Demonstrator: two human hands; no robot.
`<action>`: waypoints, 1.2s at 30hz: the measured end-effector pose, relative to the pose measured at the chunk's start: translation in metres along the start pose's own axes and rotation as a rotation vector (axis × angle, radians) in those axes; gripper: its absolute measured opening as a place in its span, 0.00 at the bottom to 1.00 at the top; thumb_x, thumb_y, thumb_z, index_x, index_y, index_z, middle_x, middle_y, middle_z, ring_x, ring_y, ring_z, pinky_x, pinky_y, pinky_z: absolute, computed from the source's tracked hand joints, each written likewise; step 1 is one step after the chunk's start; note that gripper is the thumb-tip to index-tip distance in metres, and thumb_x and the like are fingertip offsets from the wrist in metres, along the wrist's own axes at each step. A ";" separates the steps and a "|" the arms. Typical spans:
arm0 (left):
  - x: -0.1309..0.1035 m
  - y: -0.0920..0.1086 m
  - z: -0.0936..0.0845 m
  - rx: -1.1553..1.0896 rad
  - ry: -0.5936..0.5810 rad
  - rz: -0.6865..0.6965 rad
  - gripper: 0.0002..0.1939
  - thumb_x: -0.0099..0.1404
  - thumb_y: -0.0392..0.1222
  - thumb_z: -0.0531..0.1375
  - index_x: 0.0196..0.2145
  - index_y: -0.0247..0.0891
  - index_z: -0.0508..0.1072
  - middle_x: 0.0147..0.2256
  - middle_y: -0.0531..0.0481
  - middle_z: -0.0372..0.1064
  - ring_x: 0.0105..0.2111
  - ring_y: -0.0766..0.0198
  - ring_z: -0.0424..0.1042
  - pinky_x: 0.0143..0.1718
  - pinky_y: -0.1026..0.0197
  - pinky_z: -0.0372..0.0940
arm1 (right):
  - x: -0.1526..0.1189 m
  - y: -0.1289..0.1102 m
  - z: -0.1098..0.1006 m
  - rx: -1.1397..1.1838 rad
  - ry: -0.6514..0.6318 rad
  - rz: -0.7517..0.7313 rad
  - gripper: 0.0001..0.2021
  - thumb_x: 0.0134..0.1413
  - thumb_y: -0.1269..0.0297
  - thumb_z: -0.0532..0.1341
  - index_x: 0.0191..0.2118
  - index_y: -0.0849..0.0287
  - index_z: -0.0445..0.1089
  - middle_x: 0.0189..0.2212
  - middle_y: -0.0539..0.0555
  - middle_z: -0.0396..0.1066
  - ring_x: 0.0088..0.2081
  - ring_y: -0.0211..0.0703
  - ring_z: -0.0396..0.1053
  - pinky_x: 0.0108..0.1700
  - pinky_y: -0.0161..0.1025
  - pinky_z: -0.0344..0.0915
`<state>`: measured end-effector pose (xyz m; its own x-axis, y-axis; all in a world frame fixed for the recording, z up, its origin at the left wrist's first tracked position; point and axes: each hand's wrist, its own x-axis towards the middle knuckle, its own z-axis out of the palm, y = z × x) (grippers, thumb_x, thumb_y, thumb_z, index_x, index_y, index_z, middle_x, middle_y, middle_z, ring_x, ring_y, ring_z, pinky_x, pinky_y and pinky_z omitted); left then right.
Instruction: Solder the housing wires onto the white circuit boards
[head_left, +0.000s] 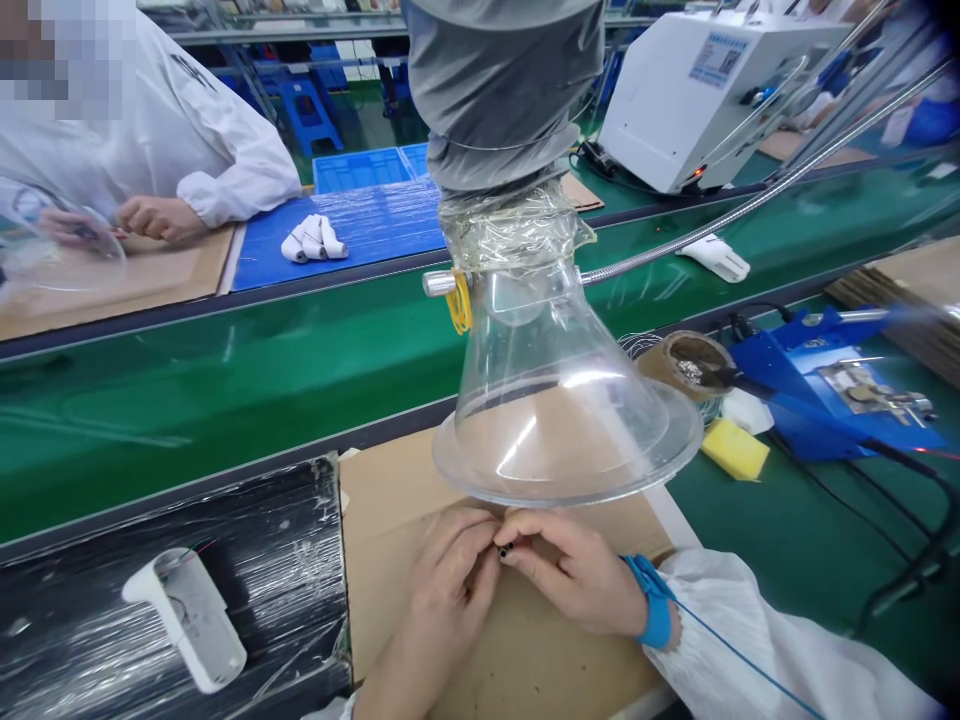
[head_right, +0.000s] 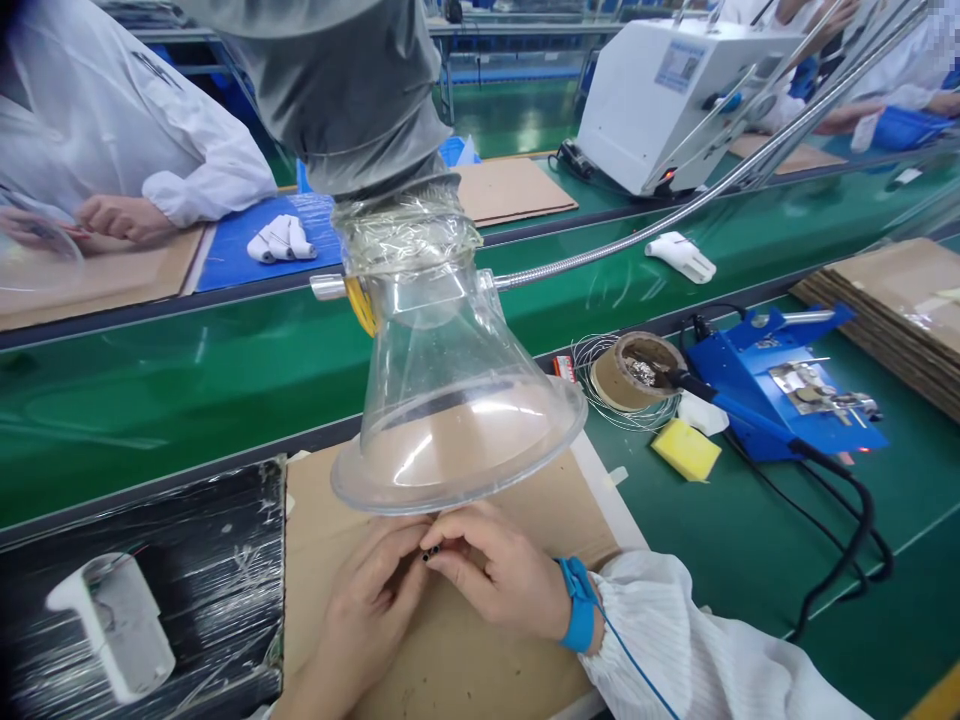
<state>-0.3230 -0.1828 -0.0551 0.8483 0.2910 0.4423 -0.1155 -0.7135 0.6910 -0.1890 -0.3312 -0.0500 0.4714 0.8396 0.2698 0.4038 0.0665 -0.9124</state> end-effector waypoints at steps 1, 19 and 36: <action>0.000 0.000 0.000 0.003 0.002 0.001 0.12 0.75 0.28 0.58 0.51 0.41 0.73 0.46 0.48 0.78 0.47 0.66 0.78 0.51 0.65 0.72 | 0.000 0.001 0.000 -0.003 0.007 0.000 0.07 0.68 0.70 0.65 0.48 0.53 0.76 0.41 0.52 0.81 0.43 0.39 0.78 0.49 0.33 0.73; 0.001 0.003 0.000 0.025 0.002 -0.019 0.11 0.75 0.30 0.58 0.50 0.42 0.74 0.44 0.48 0.80 0.45 0.62 0.80 0.47 0.61 0.74 | -0.002 0.002 0.002 0.020 0.040 0.060 0.05 0.67 0.66 0.66 0.46 0.54 0.79 0.38 0.54 0.82 0.38 0.42 0.79 0.43 0.38 0.76; 0.002 0.003 0.000 0.032 -0.038 -0.026 0.10 0.77 0.30 0.57 0.51 0.41 0.73 0.46 0.46 0.79 0.46 0.62 0.79 0.49 0.61 0.73 | -0.002 0.004 0.005 0.112 0.042 0.077 0.06 0.66 0.64 0.68 0.46 0.55 0.80 0.38 0.56 0.82 0.38 0.42 0.80 0.41 0.36 0.80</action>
<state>-0.3220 -0.1845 -0.0524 0.8701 0.2855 0.4017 -0.0771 -0.7262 0.6831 -0.1924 -0.3305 -0.0554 0.5311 0.8213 0.2084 0.2761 0.0648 -0.9589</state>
